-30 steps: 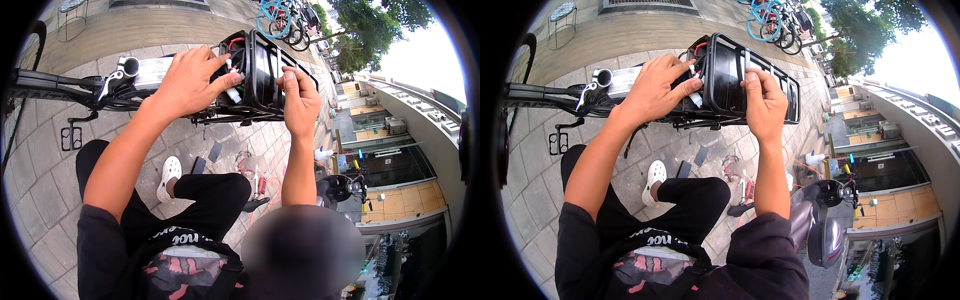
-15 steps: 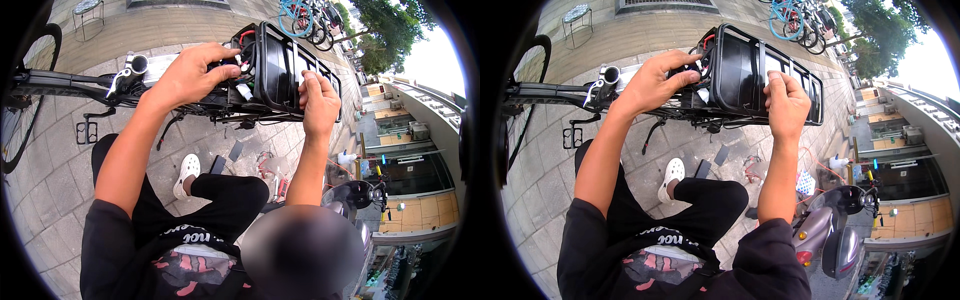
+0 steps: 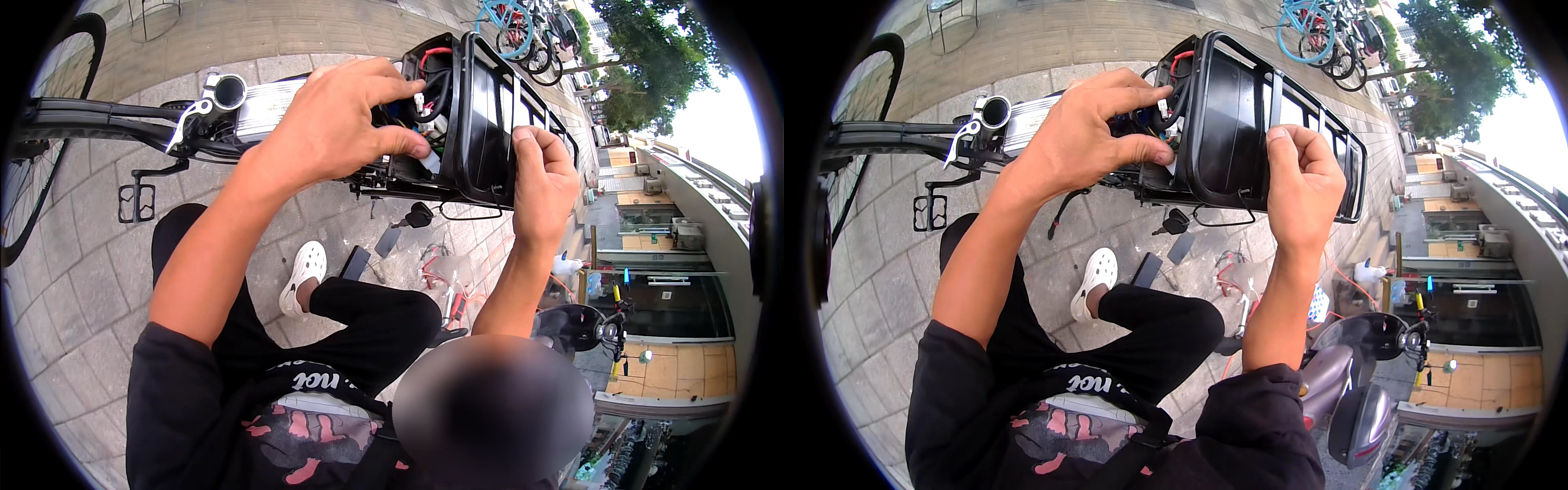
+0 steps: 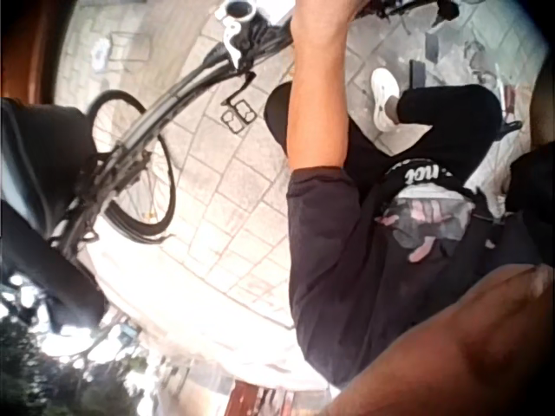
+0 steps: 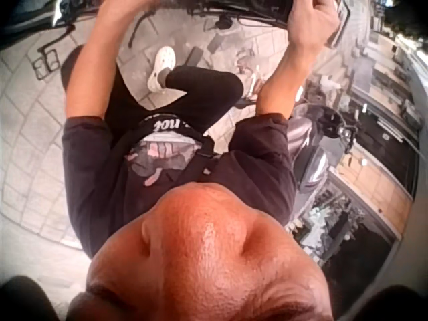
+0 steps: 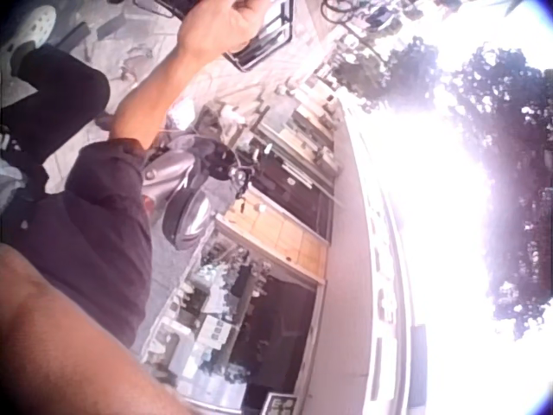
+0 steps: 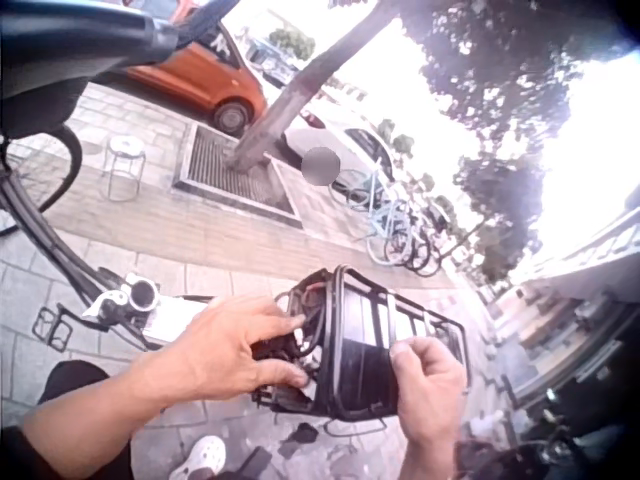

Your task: The person kneels beside a bicycle and works on the wiring inside a black rear rack-mounted box. They repeatedly connect and disconnect multi-colored wires and white connectors, organizing the bundle within the compartment. The person handles the wires and connectors by hand throughout the clip.

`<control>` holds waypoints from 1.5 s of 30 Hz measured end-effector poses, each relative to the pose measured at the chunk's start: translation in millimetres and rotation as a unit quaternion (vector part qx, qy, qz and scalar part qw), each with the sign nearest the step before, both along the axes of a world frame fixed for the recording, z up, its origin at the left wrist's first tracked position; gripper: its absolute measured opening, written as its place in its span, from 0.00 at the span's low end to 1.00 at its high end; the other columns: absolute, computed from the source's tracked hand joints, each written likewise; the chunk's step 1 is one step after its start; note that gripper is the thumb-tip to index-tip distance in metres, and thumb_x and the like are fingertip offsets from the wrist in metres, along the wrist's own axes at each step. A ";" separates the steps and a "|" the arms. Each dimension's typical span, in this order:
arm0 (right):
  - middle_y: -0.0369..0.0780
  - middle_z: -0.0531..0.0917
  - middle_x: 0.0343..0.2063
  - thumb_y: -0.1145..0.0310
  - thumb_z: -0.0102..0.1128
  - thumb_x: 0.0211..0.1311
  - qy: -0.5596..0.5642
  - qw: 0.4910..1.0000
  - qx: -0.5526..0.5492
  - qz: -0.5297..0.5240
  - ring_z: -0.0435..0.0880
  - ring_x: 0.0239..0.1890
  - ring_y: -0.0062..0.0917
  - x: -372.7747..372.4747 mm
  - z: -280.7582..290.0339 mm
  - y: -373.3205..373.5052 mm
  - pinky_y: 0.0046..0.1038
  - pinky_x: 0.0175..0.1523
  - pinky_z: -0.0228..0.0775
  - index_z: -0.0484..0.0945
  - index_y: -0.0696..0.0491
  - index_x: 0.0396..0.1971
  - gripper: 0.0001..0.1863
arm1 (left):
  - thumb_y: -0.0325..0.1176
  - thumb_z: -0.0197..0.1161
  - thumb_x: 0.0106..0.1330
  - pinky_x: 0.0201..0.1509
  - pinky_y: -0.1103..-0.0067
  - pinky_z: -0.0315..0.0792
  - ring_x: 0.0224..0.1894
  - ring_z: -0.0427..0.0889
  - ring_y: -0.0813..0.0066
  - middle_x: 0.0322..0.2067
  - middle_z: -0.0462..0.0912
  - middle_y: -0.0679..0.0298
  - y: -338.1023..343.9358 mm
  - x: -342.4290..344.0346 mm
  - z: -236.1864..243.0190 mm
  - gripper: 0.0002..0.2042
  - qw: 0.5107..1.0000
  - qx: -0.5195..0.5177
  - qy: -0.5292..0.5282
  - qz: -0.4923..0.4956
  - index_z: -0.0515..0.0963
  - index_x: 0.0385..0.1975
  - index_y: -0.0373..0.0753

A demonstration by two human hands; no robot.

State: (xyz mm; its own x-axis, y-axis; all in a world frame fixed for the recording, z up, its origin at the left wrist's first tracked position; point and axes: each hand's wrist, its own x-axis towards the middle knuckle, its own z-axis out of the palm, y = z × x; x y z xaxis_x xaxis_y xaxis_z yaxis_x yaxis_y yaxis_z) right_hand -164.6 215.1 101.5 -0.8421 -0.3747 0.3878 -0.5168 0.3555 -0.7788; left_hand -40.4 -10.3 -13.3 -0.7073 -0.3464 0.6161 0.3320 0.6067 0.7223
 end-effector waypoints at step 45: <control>0.28 0.87 0.37 0.68 0.73 0.83 0.040 0.999 0.032 -0.003 0.78 0.37 0.08 -3.7 -5.9 5.8 0.16 0.43 0.69 0.90 0.60 0.48 0.10 | 0.44 0.81 0.71 0.76 0.57 0.77 0.69 0.84 0.49 0.65 0.86 0.57 -45.4 14.0 -17.2 0.26 0.995 -0.072 -0.057 -0.036 0.88 0.67 0.44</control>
